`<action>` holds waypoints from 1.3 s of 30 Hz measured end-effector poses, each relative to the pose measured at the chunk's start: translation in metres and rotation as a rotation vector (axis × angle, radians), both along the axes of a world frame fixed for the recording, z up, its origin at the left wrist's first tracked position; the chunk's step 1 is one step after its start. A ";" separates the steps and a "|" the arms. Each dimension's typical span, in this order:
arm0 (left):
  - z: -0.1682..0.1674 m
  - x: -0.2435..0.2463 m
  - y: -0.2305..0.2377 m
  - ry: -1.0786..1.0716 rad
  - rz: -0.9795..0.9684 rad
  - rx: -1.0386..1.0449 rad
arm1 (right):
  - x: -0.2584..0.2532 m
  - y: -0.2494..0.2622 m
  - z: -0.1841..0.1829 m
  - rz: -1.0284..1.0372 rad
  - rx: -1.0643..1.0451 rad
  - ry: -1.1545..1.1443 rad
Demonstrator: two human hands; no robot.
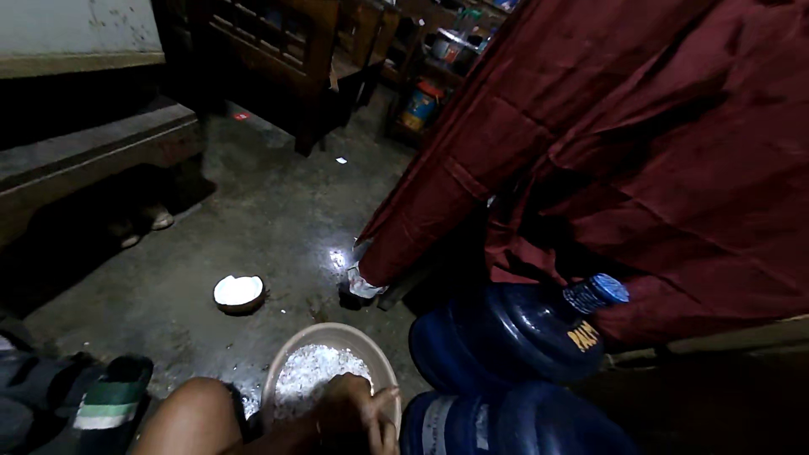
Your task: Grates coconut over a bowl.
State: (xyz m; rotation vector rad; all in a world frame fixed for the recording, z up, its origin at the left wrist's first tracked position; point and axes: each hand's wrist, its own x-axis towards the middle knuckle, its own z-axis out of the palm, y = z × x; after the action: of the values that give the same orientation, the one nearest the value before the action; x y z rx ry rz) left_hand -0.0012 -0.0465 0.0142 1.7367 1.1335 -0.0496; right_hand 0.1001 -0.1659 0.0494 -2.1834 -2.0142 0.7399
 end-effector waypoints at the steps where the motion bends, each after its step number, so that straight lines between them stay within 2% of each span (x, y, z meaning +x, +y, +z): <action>1: -0.011 -0.001 0.010 0.006 0.020 -0.051 | -0.003 0.007 -0.015 -0.018 0.019 -0.024; 4: -0.035 -0.001 0.032 -0.100 0.154 -0.240 | -0.003 0.043 -0.027 -0.077 -0.181 -0.090; 6: -0.035 0.002 0.041 -0.210 0.260 -0.349 | 0.011 0.070 -0.019 -0.070 -0.315 -0.048; 9: 0.007 -0.002 0.046 -0.345 0.244 -0.420 | 0.022 0.080 0.022 -0.014 -0.337 0.019; 11: 0.045 -0.006 0.032 -0.302 0.139 -0.319 | 0.017 0.058 0.055 0.027 -0.238 0.039; 13: 0.060 -0.010 0.010 -0.210 0.104 -0.166 | 0.007 0.027 0.057 0.051 -0.075 0.046; 15: 0.033 -0.011 -0.001 -0.078 0.110 -0.104 | -0.001 0.008 0.019 0.061 0.062 0.019; 16: 0.015 -0.011 0.002 -0.029 0.126 -0.118 | -0.003 0.009 0.000 0.045 0.057 0.007; 19: -0.021 -0.005 0.023 -0.055 0.210 -0.195 | -0.005 0.038 -0.028 -0.048 -0.124 -0.050; 22: -0.043 0.004 0.041 -0.216 0.309 -0.347 | 0.014 0.074 -0.032 -0.035 -0.335 -0.043; 25: -0.007 -0.002 0.047 -0.423 0.251 -0.434 | 0.028 0.084 0.006 0.026 -0.361 0.057; 27: 0.036 -0.007 0.033 -0.357 0.123 -0.397 | 0.024 0.060 0.042 0.064 -0.293 0.043; 29: 0.055 -0.006 0.010 -0.216 0.050 -0.277 | 0.010 0.024 0.053 0.076 -0.154 0.023; 32: 0.008 0.000 0.004 -0.071 0.020 -0.108 | -0.007 0.005 0.007 0.032 -0.045 -0.056; 34: -0.020 0.000 0.023 -0.129 0.101 -0.215 | -0.015 0.025 -0.015 -0.020 -0.096 -0.124; 36: -0.037 0.005 0.035 -0.220 0.210 -0.367 | -0.011 0.052 -0.024 -0.048 -0.268 -0.175; 39: -0.028 0.006 0.055 -0.343 0.272 -0.449 | 0.010 0.087 -0.016 -0.027 -0.365 -0.092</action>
State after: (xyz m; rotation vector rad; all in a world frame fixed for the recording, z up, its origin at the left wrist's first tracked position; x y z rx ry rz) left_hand 0.0044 0.0083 -0.0143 1.1332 1.0006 0.1462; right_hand 0.1101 -0.0786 0.0339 -2.4710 -2.0193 1.0990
